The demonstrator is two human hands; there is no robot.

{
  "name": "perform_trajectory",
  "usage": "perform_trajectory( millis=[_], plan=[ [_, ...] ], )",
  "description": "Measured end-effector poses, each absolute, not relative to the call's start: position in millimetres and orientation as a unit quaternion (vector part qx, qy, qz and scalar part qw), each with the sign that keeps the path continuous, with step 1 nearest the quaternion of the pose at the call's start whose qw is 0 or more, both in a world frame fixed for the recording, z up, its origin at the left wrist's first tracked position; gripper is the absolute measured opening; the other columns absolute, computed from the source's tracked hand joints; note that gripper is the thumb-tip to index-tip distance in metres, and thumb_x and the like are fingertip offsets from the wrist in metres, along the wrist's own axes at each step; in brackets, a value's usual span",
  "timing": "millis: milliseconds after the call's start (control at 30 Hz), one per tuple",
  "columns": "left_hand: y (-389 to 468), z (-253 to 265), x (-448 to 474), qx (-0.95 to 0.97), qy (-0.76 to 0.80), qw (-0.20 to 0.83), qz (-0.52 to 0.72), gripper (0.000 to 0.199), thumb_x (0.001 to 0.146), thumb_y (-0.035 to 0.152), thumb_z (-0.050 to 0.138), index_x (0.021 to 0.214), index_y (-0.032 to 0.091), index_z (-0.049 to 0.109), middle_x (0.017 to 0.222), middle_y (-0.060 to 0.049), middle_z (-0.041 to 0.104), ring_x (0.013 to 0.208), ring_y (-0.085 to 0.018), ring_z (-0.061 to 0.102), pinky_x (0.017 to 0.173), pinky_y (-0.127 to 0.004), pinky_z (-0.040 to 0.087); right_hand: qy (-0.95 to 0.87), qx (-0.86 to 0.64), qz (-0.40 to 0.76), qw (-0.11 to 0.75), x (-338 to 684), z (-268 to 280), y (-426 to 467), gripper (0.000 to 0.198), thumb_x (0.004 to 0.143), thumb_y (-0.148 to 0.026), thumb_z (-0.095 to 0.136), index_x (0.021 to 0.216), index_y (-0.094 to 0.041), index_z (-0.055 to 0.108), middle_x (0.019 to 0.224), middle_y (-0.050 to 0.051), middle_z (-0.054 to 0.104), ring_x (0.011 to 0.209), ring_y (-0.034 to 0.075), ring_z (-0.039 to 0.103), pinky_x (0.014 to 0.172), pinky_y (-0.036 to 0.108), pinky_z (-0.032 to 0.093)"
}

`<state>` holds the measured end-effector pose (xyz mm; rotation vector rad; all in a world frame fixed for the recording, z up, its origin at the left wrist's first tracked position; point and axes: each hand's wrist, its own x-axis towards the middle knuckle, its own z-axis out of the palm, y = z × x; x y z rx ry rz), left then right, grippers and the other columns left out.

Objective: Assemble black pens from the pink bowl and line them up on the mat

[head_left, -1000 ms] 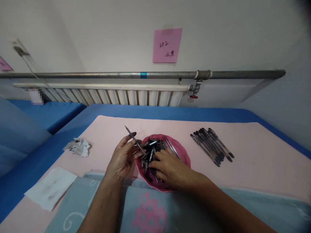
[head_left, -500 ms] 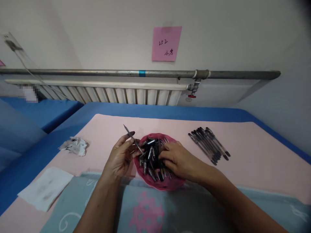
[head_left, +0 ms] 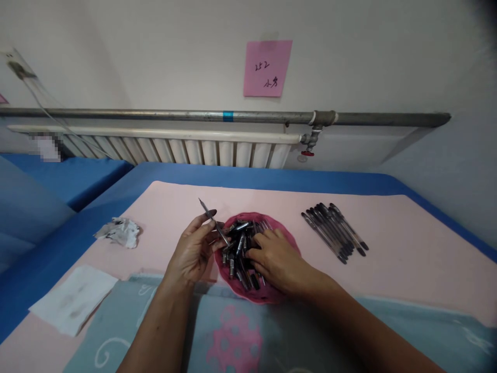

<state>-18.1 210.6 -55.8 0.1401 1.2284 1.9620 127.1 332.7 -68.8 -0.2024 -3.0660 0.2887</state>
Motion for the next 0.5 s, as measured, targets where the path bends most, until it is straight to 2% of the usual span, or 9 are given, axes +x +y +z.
perform_trajectory(
  millis=[300,500],
  plan=[
    [210.7,-56.4,-16.3,0.060,0.480,0.401,0.778,0.023,0.075,0.007,0.060,0.097,0.014,0.058,0.071,-0.005,0.067,0.062,-0.018,0.067,0.055,-0.027,0.055,-0.997,-0.056,0.058,0.019,120.2,-74.5,321.3,0.015,0.084,-0.021,0.054,0.084,-0.019,0.068,0.085,0.008,0.057,0.083,0.023,0.045,0.077,0.040,0.031],
    [210.4,-56.5,-15.3,0.064,0.467,0.411,0.780,0.028,0.067,0.004,0.066,0.093,0.014,0.059,0.073,-0.005,0.069,0.067,-0.018,0.068,0.061,-0.030,0.057,-0.991,-0.066,0.111,0.046,119.7,-78.9,324.0,0.012,0.083,-0.015,0.052,0.081,-0.016,0.064,0.090,0.008,0.058,0.083,0.022,0.046,0.076,0.038,0.033]
  ],
)
